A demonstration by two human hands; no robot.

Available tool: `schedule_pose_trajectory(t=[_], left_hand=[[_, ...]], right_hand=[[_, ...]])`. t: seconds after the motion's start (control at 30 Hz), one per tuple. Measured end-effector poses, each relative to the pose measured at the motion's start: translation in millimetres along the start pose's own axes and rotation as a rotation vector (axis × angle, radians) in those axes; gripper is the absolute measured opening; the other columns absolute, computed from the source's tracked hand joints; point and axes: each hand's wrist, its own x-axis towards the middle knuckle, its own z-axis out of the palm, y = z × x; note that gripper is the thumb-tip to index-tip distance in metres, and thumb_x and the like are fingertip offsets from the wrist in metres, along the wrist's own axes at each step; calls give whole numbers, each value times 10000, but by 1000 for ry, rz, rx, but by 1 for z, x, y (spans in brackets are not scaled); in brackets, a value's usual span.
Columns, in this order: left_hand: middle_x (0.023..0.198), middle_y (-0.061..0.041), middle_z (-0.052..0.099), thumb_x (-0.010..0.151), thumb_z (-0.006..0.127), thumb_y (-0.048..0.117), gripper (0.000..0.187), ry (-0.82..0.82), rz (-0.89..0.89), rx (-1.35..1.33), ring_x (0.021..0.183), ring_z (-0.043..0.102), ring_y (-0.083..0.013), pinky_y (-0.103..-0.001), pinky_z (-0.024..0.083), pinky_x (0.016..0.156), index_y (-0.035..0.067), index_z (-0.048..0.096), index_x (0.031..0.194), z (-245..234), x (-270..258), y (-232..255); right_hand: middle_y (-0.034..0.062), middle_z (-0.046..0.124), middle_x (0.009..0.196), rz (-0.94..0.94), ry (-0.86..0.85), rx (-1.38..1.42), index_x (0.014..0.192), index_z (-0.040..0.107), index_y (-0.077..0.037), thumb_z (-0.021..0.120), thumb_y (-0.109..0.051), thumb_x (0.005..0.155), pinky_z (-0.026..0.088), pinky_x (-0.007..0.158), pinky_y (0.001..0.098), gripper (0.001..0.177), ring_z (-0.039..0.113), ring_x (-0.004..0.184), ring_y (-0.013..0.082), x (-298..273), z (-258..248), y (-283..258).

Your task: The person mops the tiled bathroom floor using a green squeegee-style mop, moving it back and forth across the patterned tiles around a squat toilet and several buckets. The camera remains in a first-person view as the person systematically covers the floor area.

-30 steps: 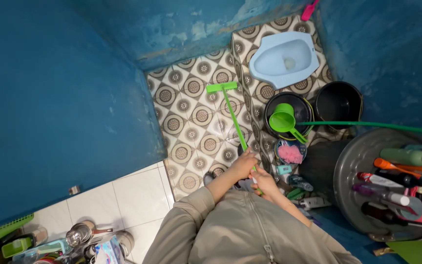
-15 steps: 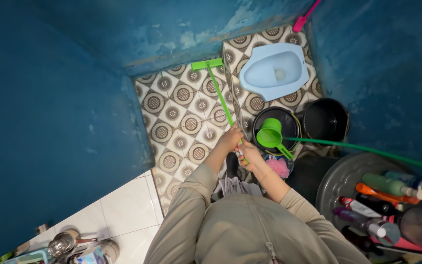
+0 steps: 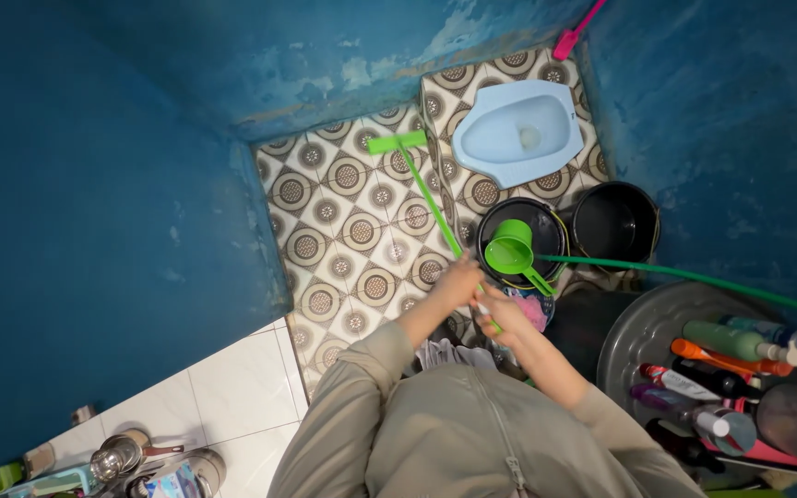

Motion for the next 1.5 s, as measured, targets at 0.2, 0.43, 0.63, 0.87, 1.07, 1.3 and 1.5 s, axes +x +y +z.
schedule_pose_trajectory(t=[0.2, 0.43, 0.63, 0.87, 1.07, 1.3, 1.5], left_hand=[[984, -155, 737, 882, 707, 135, 146, 100, 128, 18, 1256, 623, -480, -561, 553, 985, 125, 819, 974, 34, -69, 82], [931, -68, 739, 851, 700, 238, 144, 111, 178, 51, 1246, 643, -389, -517, 566, 960, 199, 814, 930, 64, -111, 101], [954, -128, 732, 814, 733, 166, 120, 169, 171, -48, 1274, 620, -430, -522, 516, 1064, 131, 792, 913, 53, -105, 61], [1030, -129, 735, 836, 741, 208, 134, 234, 157, -14, 1301, 596, -400, -474, 493, 1115, 129, 783, 936, 26, -54, 9], [1149, -147, 709, 851, 741, 172, 167, 158, 66, -24, 1398, 510, -429, -518, 466, 1143, 104, 764, 1001, 6, 16, -45], [1475, 44, 535, 998, 568, 151, 231, -78, -274, -113, 1584, 230, -210, -532, 433, 1183, 250, 705, 1155, -32, 53, -73], [1419, 21, 585, 959, 638, 138, 239, -82, -202, 41, 1567, 294, -244, -467, 408, 1226, 251, 713, 1156, -40, 33, -56]], right_hand=[[159, 662, 927, 80, 35, -51, 1578, 400, -112, 662, -196, 1022, 331, 286, 175, 620, 474, 505, 79, -107, -37, 40], [234, 654, 964, 85, 106, -56, 1587, 399, -53, 685, -134, 1001, 306, 287, 200, 657, 495, 523, 125, -156, -30, 70], [213, 654, 925, 27, 105, -68, 1583, 419, -74, 720, -172, 984, 328, 254, 248, 678, 507, 487, 162, -110, -13, 78], [153, 657, 882, 10, 72, -86, 1600, 372, -76, 636, -220, 1037, 333, 269, 194, 638, 474, 465, 86, -54, 20, 35], [97, 645, 856, -13, 6, -85, 1547, 422, -90, 581, -223, 1066, 337, 277, 171, 524, 492, 450, 56, 20, 38, -19], [93, 653, 861, -44, -60, -101, 1527, 431, -159, 572, -256, 1080, 348, 279, 169, 479, 476, 462, 46, 91, 54, -45], [88, 643, 853, -42, -58, -132, 1513, 437, -137, 543, -250, 1089, 338, 299, 163, 452, 477, 471, 61, 67, 55, -38]])
